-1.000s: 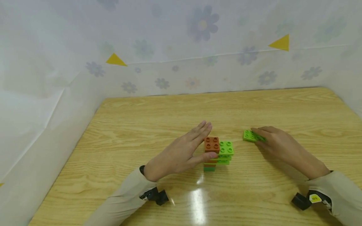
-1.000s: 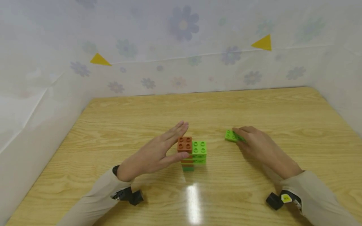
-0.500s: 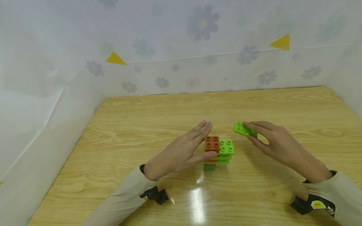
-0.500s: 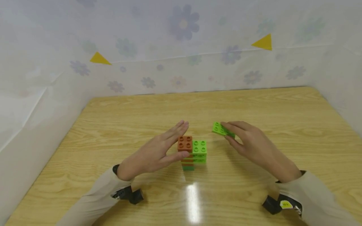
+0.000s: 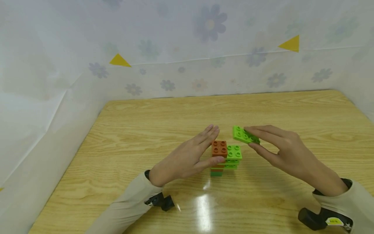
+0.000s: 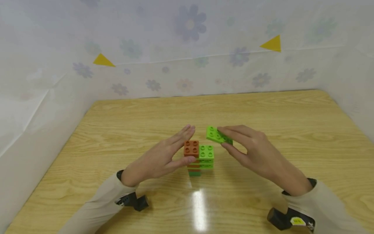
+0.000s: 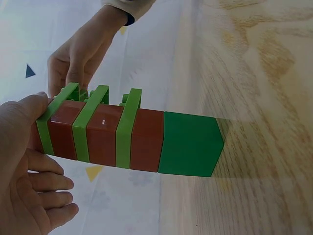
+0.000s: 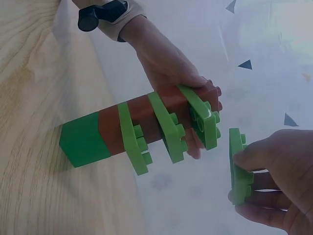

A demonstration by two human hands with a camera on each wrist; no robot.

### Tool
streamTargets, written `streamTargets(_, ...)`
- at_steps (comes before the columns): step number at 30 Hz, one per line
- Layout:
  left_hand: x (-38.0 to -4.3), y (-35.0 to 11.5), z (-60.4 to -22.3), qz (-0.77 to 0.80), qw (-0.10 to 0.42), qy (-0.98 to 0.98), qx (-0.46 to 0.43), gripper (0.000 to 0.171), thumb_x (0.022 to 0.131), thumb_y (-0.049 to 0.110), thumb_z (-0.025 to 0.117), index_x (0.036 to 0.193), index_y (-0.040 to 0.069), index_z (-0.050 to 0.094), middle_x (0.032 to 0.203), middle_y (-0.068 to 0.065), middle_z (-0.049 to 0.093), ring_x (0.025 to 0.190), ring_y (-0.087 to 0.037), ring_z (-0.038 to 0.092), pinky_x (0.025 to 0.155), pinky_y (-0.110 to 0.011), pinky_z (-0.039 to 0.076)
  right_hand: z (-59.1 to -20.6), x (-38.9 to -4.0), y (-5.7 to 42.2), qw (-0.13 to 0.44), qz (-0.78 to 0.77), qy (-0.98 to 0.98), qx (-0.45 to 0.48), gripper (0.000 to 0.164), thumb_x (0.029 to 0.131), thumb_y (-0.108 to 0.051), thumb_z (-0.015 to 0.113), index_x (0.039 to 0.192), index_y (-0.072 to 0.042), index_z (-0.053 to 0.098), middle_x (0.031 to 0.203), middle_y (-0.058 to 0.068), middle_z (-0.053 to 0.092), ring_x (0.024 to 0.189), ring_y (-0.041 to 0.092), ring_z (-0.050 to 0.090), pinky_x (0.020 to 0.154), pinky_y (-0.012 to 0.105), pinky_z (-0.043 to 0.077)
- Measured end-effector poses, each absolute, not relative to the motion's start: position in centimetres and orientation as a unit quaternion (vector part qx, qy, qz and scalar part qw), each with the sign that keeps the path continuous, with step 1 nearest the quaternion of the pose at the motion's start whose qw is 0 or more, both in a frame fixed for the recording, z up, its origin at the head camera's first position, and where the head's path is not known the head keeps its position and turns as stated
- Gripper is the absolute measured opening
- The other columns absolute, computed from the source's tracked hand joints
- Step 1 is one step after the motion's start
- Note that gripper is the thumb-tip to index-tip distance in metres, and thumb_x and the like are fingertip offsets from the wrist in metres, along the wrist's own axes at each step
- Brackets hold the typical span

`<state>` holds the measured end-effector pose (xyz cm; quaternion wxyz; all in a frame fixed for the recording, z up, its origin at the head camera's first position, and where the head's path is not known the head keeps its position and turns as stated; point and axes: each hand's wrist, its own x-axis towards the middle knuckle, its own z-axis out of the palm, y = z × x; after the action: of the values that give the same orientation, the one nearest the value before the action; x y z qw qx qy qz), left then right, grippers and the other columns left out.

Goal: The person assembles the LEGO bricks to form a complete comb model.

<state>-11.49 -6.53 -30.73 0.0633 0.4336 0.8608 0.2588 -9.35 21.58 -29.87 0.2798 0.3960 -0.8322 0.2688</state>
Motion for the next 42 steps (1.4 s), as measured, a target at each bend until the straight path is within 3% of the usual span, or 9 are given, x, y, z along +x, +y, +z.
streamTargets(17,-11.4,-6.6,-30.8,0.252,0.065,0.866,0.426,0.077,0.099,0.057,0.039,0.155,0.014,0.007,0.16,0.002,0.004,0.146,-0.008,-0.002,0.119,-0.033,0.01,-28.8,-8.6,19.5,0.312,0.281,-0.787,0.453,0.046,0.101,-0.036,0.05,0.113,0.005,0.069,0.105,0.013,0.069,0.087,0.023,0.068,0.083,0.01,0.049)
streamTargets(28,-11.5,-6.6,-30.7,0.251,0.059,0.864,0.432,0.077,0.099,0.056,0.039,0.155,0.012,0.01,0.16,0.0,0.007,0.146,-0.008,-0.001,0.119,-0.03,0.006,-28.6,-8.3,19.0,0.293,0.279,-0.789,0.462,0.044,0.101,-0.034,0.05,0.119,0.003,0.067,0.109,0.014,0.068,0.087,0.024,0.068,0.08,0.011,0.051)
streamTargets(42,-11.4,-6.5,-30.6,0.257,0.065,0.862,0.431,0.076,0.099,0.055,0.04,0.155,0.013,0.013,0.16,0.0,0.008,0.146,-0.008,-0.001,0.119,-0.032,0.009,-28.3,-8.0,18.2,0.268,0.275,-0.796,0.468,0.041,0.102,-0.033,0.048,0.124,-0.002,0.066,0.11,0.01,0.067,0.091,0.022,0.066,0.081,0.014,0.051)
